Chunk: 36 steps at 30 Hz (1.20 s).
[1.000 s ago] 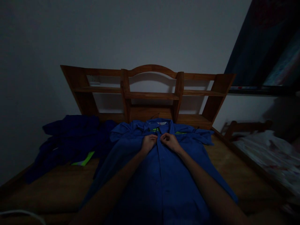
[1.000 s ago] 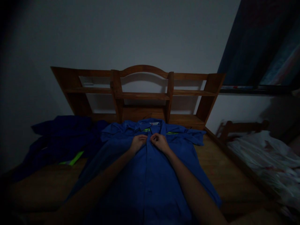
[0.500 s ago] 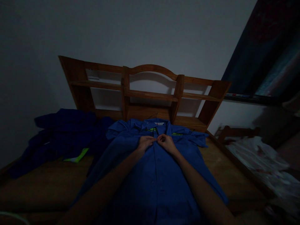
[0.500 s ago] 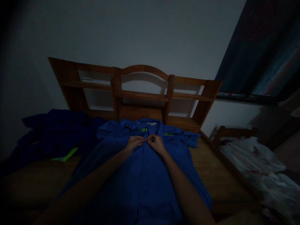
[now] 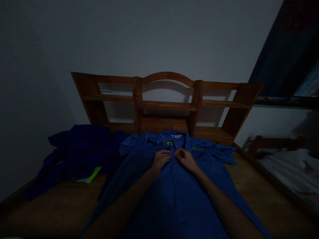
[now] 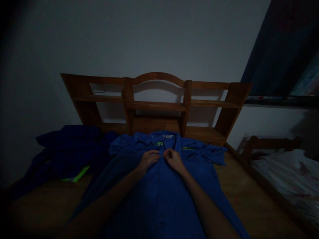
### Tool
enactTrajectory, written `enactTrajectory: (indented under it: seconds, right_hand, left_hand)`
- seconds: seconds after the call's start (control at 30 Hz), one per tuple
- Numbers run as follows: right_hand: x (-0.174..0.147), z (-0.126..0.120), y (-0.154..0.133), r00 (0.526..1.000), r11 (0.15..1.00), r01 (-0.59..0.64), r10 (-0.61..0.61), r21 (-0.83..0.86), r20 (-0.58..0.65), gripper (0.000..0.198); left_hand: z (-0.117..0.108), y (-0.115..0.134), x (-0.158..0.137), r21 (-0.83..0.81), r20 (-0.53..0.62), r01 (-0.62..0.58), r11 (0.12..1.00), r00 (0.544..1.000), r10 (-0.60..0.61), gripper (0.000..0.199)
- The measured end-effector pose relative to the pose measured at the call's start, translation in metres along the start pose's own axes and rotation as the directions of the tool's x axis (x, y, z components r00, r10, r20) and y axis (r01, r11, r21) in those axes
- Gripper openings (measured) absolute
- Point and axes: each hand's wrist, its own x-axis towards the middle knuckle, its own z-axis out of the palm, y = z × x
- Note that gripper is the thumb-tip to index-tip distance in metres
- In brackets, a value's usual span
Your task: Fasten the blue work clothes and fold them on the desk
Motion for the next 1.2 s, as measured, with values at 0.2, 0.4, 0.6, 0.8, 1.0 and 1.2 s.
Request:
enactTrajectory:
  seconds: [0.2,0.4,0.6,0.8,1.0,1.2]
  right_hand:
    - [0.001,-0.002,0.005,0.999,1.000,-0.019,0.018,0.025,0.031,0.020]
    - [0.000,-0.004,0.000,0.999,1.000,0.003,-0.004,0.018,0.048,0.019]
    - [-0.003,-0.005,-0.004,0.999,0.998,0.043,-0.042,-0.036,0.029,0.020]
    - [-0.007,-0.004,-0.008,0.998,0.995,0.064,-0.066,-0.075,-0.017,0.019]
    - [-0.008,-0.006,-0.011,0.999,0.999,0.036,-0.036,-0.040,-0.003,0.020]
    - [-0.006,-0.005,-0.002,1.000,1.000,-0.023,0.023,0.005,0.011,0.023]
  left_hand:
    - [0.004,-0.003,0.004,0.028,-0.017,-0.023,0.999,1.000,0.023,0.028]
    - [0.000,-0.001,0.003,0.010,0.023,0.025,1.000,0.999,-0.025,0.035]
    - [-0.002,-0.007,0.009,0.019,0.019,0.018,1.000,1.000,-0.019,0.035]
    - [0.000,-0.008,0.011,0.025,0.030,-0.010,1.000,1.000,0.009,0.033]
    - [0.000,-0.005,0.007,0.043,0.047,-0.065,0.997,0.997,0.063,0.038]
    - [0.002,-0.005,0.006,0.064,0.065,-0.117,0.991,0.992,0.113,0.040]
